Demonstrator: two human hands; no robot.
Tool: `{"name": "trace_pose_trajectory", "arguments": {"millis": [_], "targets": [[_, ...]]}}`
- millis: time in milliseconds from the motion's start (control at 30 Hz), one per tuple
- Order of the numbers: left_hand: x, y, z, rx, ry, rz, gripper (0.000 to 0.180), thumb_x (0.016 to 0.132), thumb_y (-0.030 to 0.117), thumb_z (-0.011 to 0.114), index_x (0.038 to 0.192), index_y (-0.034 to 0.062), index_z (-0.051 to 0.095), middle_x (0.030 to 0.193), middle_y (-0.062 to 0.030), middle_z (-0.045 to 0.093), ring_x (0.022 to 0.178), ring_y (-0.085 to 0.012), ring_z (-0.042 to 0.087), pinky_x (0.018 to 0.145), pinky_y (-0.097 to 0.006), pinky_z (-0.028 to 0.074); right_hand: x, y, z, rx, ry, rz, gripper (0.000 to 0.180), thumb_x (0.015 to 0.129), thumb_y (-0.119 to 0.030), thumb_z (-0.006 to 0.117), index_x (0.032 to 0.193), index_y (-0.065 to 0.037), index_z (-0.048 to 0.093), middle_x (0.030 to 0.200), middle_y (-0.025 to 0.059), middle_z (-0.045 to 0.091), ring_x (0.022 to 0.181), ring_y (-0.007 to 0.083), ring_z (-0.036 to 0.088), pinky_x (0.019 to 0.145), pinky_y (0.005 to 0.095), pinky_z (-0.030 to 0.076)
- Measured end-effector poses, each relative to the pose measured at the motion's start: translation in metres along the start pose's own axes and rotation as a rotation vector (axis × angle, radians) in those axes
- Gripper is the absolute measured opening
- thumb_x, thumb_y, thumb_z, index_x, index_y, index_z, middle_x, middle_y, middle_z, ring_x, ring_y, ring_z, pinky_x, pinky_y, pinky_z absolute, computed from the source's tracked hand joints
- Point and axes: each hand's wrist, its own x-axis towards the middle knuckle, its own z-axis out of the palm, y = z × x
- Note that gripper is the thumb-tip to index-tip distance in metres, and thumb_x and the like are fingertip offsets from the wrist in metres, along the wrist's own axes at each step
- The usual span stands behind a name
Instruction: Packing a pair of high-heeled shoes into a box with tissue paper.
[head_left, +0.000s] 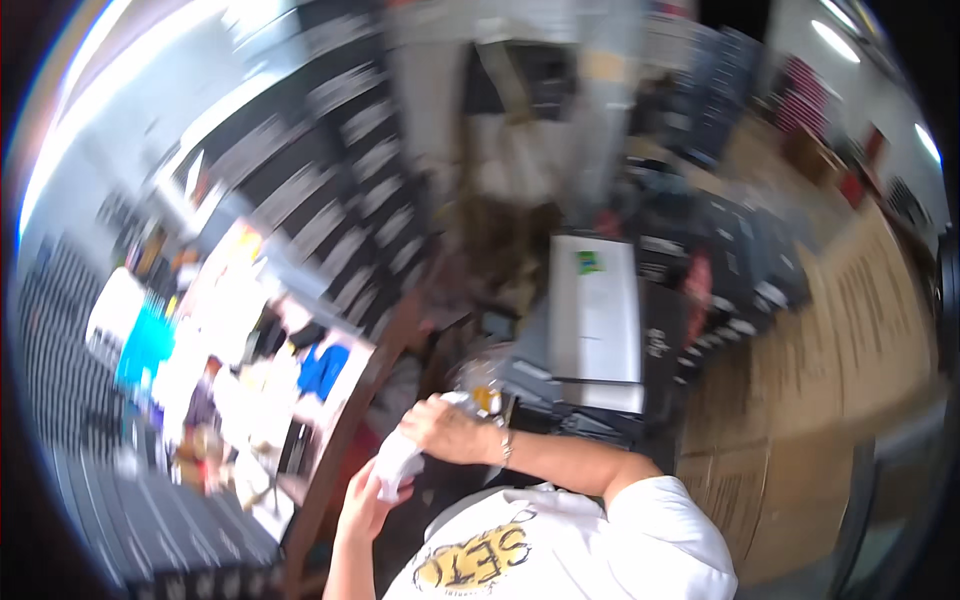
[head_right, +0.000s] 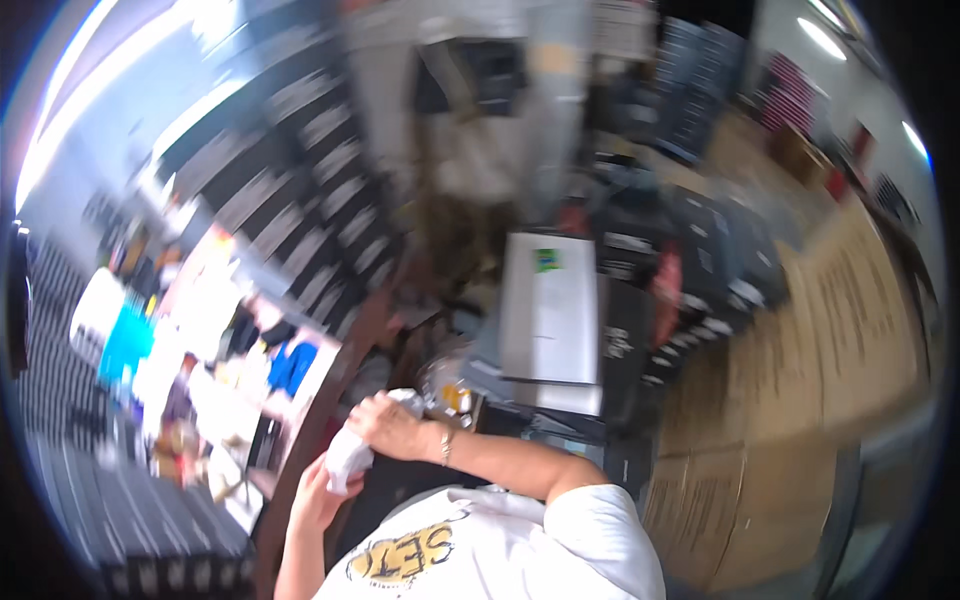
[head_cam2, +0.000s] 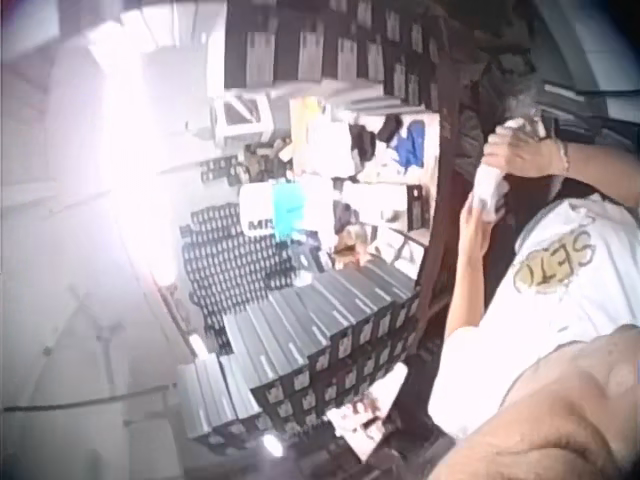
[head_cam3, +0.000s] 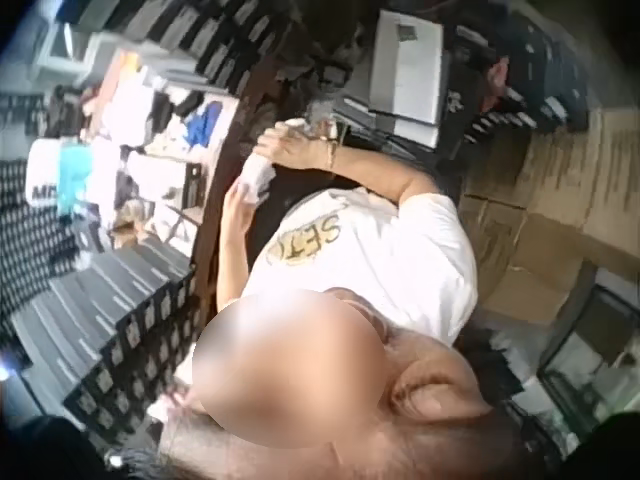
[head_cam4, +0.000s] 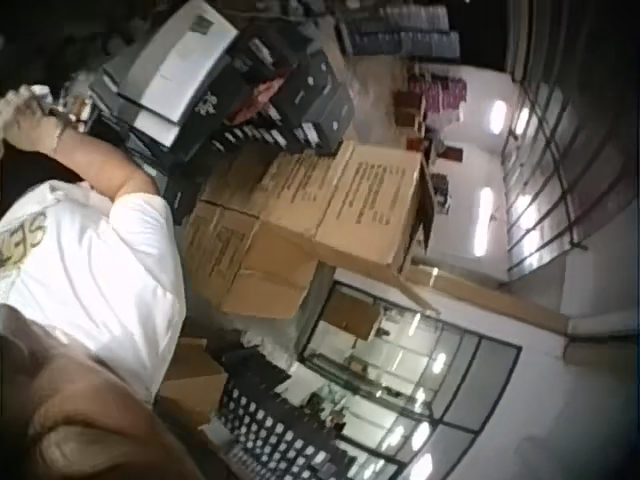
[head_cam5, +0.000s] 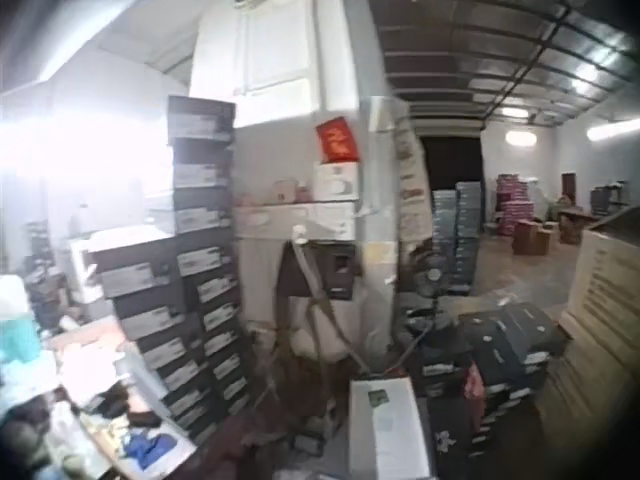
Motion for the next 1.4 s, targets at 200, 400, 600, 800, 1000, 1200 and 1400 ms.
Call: {"name": "trace_pose_trajectory", "arguments": {"millis": [200,400,600,800,1000,1200,1400], "targets": [[-0.012,-0.003,-0.067,-0.270,0.231,0.219,0.032,0.089,0.013,0.062,0.117,-0.0018,0.056,0.104,-0.0077,0.064,0.091,-0.0151,0.062,0.080,-0.032,0.052,0.052,-0.006,0.061,0.248,-0.178,0.008,0.013,0.071,-0.015,0.065,0.082,-0.009,0.061,0.080,0.0078,0.064,0.082,0.0249,0.062,0.072,0.0374,0.047],[-0.044,-0.003,-0.140,-0.507,0.217,0.257,0.043,0.090,0.016,0.061,0.129,0.0043,0.046,0.120,-0.0072,0.056,0.112,-0.0176,0.054,0.096,-0.039,0.045,0.127,-0.059,0.144,1.638,-0.410,0.602,0.008,0.086,-0.007,0.054,0.093,-0.005,0.052,0.088,0.0031,0.061,0.082,0.0099,0.057,0.074,0.0242,0.046],[-0.050,0.018,-0.193,-0.683,0.415,0.567,0.028,0.090,0.011,0.060,0.117,0.0052,0.052,0.111,-0.0065,0.060,0.101,-0.0173,0.061,0.090,-0.036,0.052,0.191,-0.105,0.223,1.343,-0.518,0.294,0.038,0.093,-0.013,0.049,0.129,-0.003,0.042,0.118,0.0082,0.053,0.105,0.0158,0.053,0.091,0.0286,0.044],[-0.041,0.027,-0.244,-0.278,0.946,0.703,0.017,0.086,0.000,0.063,0.103,-0.0018,0.062,0.097,-0.0044,0.065,0.085,-0.0085,0.061,0.077,-0.022,0.050,0.253,-0.112,0.203,1.226,-0.593,0.101,0.062,0.081,-0.017,0.070,0.135,-0.004,0.042,0.135,0.0168,0.042,0.125,0.0274,0.043,0.102,0.0364,0.037],[-0.015,0.058,-0.241,-0.540,0.813,0.674,0.027,0.089,0.000,0.055,0.116,-0.0067,0.056,0.105,-0.0089,0.063,0.091,-0.0100,0.060,0.081,-0.023,0.050,0.282,-0.114,0.250,1.233,-0.608,-0.060,0.071,0.077,-0.016,0.074,0.136,-0.004,0.037,0.130,0.0173,0.043,0.120,0.0302,0.044,0.102,0.0359,0.035],[-0.038,0.126,-0.262,0.144,0.939,0.325,0.028,0.091,0.009,0.057,0.113,-0.0067,0.058,0.095,-0.0093,0.067,0.086,-0.0096,0.063,0.076,-0.023,0.051,0.307,-0.086,0.278,1.527,-0.938,0.212,0.054,0.082,0.001,0.065,0.132,-0.003,0.043,0.115,0.0052,0.056,0.104,0.0118,0.053,0.087,0.0262,0.045],[-0.052,0.071,-0.382,0.370,1.788,0.370,0.037,0.090,0.017,0.061,0.120,-0.0032,0.055,0.120,-0.0128,0.056,0.109,-0.0197,0.056,0.093,-0.032,0.044,0.358,-0.093,0.299,1.632,-1.050,0.547,0.044,0.083,0.000,0.063,0.123,-0.004,0.047,0.104,0.0021,0.057,0.092,0.0086,0.055,0.079,0.0225,0.046]]}}
